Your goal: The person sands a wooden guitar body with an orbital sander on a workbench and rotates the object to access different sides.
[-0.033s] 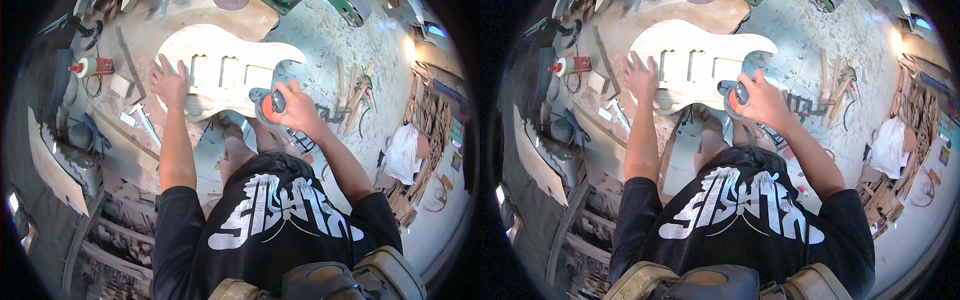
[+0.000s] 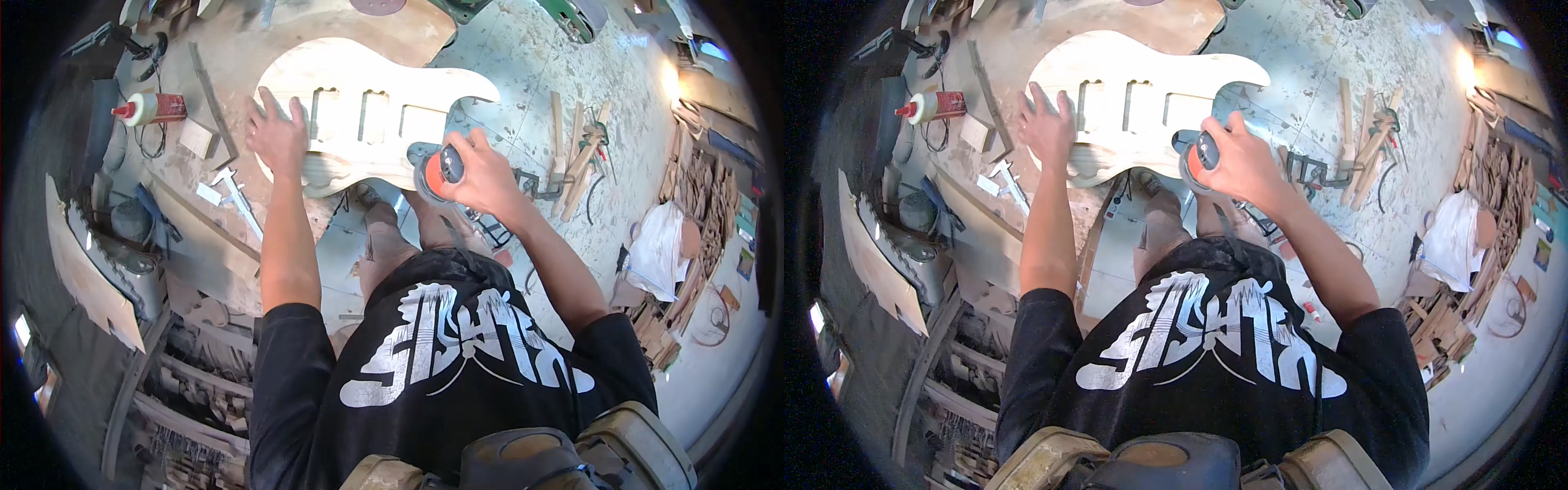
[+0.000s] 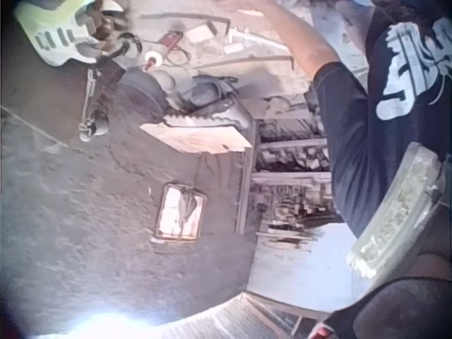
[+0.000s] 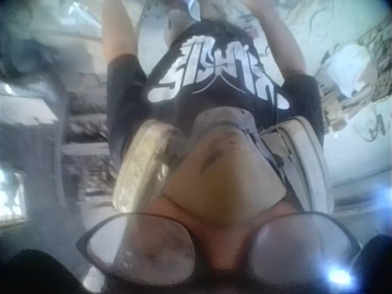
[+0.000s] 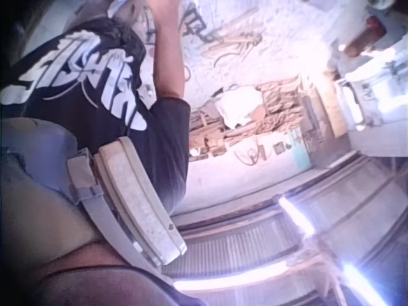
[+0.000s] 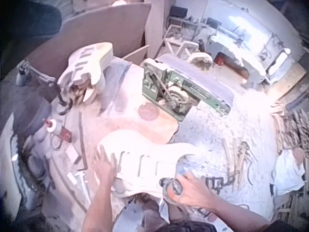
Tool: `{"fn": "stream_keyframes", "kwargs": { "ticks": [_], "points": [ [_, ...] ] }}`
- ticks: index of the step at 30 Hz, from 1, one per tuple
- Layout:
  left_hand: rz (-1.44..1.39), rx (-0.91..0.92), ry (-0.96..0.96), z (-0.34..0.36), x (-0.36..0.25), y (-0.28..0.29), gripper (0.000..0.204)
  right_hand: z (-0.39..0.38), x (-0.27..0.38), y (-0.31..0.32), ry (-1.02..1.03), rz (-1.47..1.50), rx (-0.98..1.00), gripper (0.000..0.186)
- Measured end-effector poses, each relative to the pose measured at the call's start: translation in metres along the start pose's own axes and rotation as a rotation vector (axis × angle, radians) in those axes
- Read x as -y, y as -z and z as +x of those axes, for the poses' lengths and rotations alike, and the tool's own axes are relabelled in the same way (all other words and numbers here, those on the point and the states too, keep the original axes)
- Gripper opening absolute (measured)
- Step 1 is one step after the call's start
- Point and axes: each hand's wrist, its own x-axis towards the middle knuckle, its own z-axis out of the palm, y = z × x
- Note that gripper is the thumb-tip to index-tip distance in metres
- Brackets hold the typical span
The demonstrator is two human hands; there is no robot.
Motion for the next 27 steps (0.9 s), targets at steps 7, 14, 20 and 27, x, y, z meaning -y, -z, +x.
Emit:
{"fn": "stream_keyframes", "kwargs": {
  "ticks": [7,14,20,27],
  "points": [
    [0.015,-0.002,0.007,-0.001,0.0,0.0,0.074,0.002,0.008,-0.002,0.022,-0.041,-0.012,0.054],
    [-0.007,0.018,0.021,0.002,0.0,0.0,0.074,0.006,0.015,-0.002,0.001,-0.044,0.01,0.057],
    [-0.034,0.027,0.013,0.002,-0.001,0.003,0.074,0.007,0.02,-0.007,-0.038,-0.01,-0.005,0.057],
    [-0.045,0.031,0.008,0.003,-0.005,0.004,0.074,0.006,0.017,-0.007,-0.079,0.018,-0.042,0.059]
  ]
}}
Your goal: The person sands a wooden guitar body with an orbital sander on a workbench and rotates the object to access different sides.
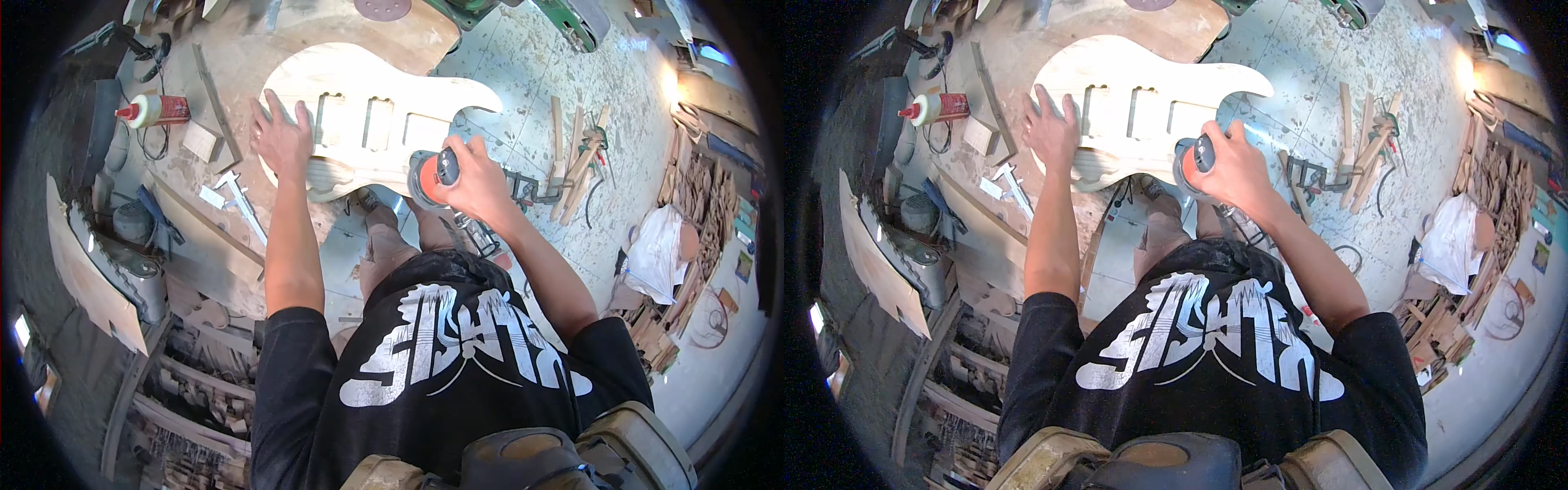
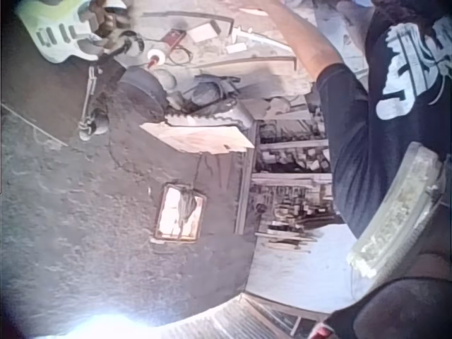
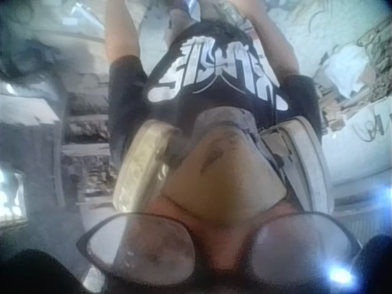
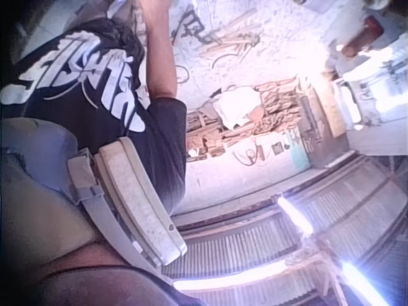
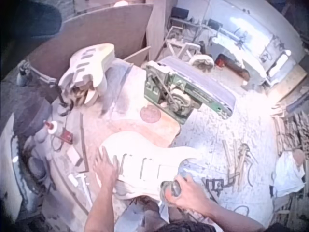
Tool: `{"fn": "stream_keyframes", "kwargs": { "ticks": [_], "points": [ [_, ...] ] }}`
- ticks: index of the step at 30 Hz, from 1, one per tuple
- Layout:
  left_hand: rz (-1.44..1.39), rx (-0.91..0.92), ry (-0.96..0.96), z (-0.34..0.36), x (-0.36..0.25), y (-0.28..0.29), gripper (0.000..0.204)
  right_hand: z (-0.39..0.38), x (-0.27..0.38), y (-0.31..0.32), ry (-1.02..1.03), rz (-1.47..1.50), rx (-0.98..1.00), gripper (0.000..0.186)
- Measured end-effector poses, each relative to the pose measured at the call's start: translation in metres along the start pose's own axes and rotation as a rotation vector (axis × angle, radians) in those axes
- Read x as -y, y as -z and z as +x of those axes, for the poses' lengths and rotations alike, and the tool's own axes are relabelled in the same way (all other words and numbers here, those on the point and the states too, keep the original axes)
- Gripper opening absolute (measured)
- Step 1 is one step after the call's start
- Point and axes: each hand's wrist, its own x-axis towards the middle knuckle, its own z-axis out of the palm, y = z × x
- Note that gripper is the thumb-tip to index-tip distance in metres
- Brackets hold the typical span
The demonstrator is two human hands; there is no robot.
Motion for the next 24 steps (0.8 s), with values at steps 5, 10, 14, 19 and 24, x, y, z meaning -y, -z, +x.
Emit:
{"fn": "stream_keyframes", "kwargs": {
  "ticks": [5,10,14,19,24],
  "points": [
    [0.011,-0.006,0.001,-0.001,0.001,0.0,0.074,0.0,0.003,-0.002,-0.013,-0.006,0.015,0.056],
    [0.005,-0.015,-0.012,-0.002,0.002,-0.001,0.073,-0.001,0.01,-0.002,-0.034,0.025,-0.035,0.056],
    [0.006,-0.046,-0.023,-0.002,0.005,-0.003,0.073,-0.005,0.008,-0.003,-0.068,0.048,0.011,0.057],
    [0.024,-0.049,-0.05,0.002,0.005,-0.004,0.074,-0.011,0.006,0.003,-0.068,0.101,0.012,0.059],
    [0.036,-0.013,-0.049,-0.008,0.017,-0.003,0.089,-0.043,-0.026,0.028,-0.1,0.217,-0.076,0.062]
  ]
}}
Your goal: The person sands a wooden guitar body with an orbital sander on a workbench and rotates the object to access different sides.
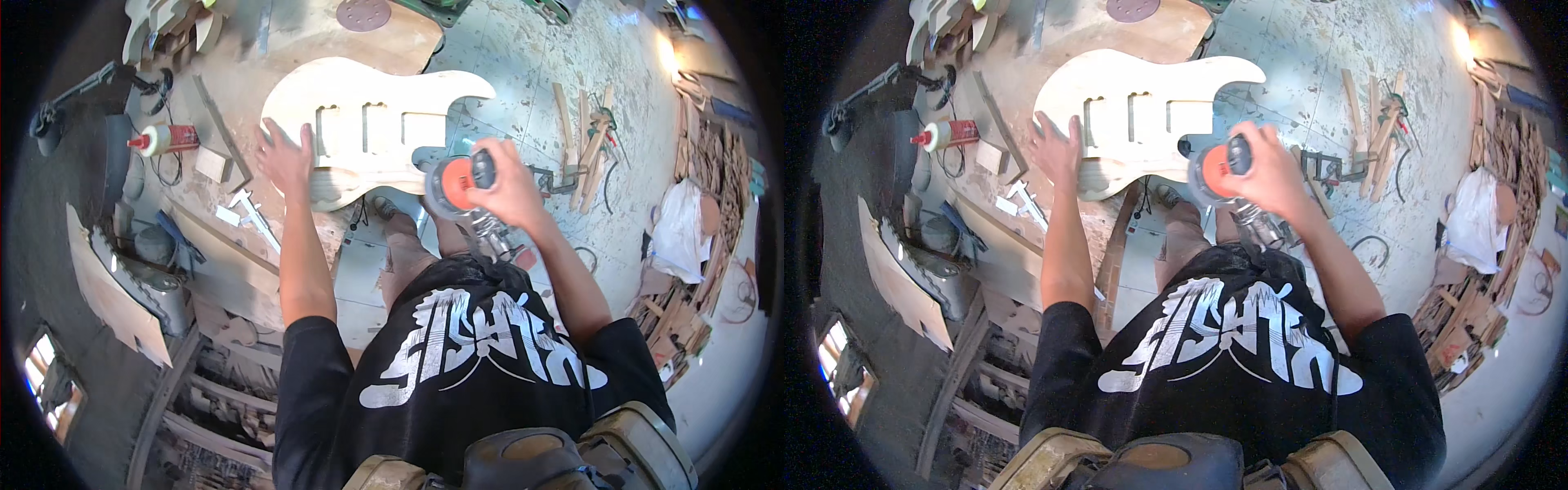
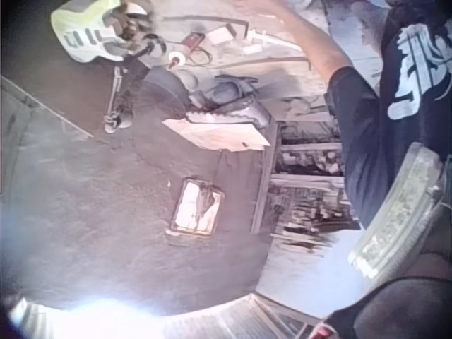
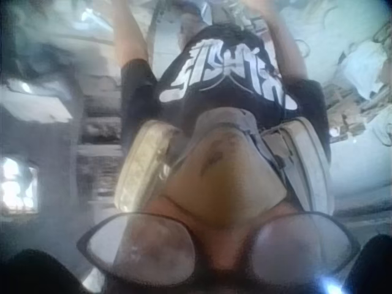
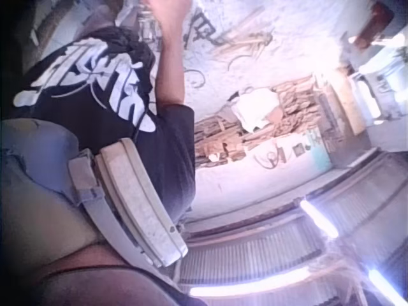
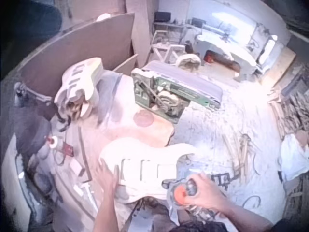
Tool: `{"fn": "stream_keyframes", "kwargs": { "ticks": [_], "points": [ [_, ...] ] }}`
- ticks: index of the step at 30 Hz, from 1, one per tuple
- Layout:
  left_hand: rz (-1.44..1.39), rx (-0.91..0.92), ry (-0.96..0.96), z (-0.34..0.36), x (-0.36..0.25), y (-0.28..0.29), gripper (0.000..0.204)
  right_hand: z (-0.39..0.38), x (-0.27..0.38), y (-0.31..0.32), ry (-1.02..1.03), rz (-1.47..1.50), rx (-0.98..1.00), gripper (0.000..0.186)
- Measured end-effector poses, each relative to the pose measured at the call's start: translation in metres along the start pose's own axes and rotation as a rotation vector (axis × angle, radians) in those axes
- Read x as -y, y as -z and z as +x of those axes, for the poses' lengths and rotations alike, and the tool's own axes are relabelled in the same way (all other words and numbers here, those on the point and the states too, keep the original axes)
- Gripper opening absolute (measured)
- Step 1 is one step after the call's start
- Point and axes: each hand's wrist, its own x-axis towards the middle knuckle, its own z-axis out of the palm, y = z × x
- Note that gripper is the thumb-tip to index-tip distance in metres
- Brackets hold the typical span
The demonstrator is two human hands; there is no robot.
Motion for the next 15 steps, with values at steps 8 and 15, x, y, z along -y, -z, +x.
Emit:
{"fn": "stream_keyframes", "kwargs": {
  "ticks": [8,15],
  "points": [
    [0.052,-0.008,0.194,-0.05,-0.015,0.004,0.103,-0.029,-0.072,0.061,-0.018,-0.028,-0.227,0.059],
    [0.019,0.001,0.26,-0.067,-0.022,0.005,0.095,-0.032,-0.085,0.064,-0.057,0.016,-0.237,0.06]
  ]
}}
